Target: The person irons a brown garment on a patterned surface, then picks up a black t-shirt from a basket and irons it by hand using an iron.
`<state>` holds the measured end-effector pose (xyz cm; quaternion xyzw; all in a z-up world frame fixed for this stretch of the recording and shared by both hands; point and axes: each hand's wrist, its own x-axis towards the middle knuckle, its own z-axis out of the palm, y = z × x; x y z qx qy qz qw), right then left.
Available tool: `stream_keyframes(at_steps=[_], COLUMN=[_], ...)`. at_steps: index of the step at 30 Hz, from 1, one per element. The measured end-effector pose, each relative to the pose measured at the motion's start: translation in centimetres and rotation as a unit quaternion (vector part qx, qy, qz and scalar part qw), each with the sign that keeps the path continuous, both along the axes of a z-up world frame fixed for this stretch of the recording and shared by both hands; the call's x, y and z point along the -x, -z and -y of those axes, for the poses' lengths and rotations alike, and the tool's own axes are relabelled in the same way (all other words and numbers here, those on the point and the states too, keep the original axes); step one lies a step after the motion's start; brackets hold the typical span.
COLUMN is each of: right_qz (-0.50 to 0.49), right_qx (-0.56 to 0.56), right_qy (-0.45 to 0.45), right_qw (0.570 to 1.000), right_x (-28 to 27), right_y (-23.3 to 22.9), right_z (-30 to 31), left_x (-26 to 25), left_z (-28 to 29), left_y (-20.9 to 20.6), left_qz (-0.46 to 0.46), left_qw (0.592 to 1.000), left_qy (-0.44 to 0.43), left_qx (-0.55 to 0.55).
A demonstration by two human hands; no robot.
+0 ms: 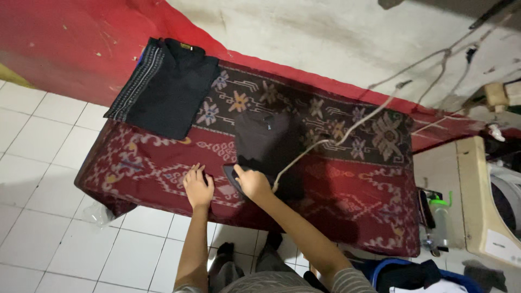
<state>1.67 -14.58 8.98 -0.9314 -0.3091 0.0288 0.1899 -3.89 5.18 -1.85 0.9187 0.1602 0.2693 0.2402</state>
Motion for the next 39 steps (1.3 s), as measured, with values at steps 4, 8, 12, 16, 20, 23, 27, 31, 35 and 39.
stream_keyframes(at_steps=[4,8,12,16,20,23,27,31,35,39], right_qz=[-0.058,-0.083,0.037,0.144,0.019,0.025,0.091,-0.002,0.069,0.092], right_qx=[-0.021,0.047,-0.1,-0.33,-0.594,-0.566,-0.581,-0.593,-0.614,-0.489], right_qy=[0.0,0.064,0.241,0.319,0.42,0.42,0.352,0.387,0.332,0.458], right_qw=[0.998,0.993,0.965,0.877,0.686,0.709,0.728,0.707,0.713,0.737], right_x=[-2.3,-9.2,-13.5,-13.5,-12.8,-11.8,-9.8,-9.0,-7.7,-3.8], right_y=[-0.8,-2.3,-1.5,2.5,5.5,6.7,7.4,7.0,6.7,7.3], right_z=[4.5,12.5,18.9,21.8,24.0,24.9,24.5,24.3,23.3,20.0], left_x=[-0.1,-0.1,-0.3,-0.4,-0.4,-0.3,-0.2,-0.6,-1.0,-0.6], left_z=[-0.2,-0.2,-0.2,-0.1,0.0,0.0,0.0,0.7,3.4,8.3], left_y=[0.4,0.7,1.0,1.2,1.1,1.2,1.3,1.1,0.9,0.9], left_qz=[0.018,0.019,0.011,0.01,0.012,0.006,-0.003,0.025,-0.032,-0.008], left_qw=[1.0,1.0,0.999,0.999,0.999,0.998,0.998,0.999,0.993,0.995], left_qy=[0.005,0.006,-0.009,-0.012,-0.014,-0.019,-0.024,-0.042,-0.099,-0.083], left_qx=[-0.01,-0.019,-0.031,-0.031,-0.044,-0.054,-0.051,-0.02,0.052,0.057])
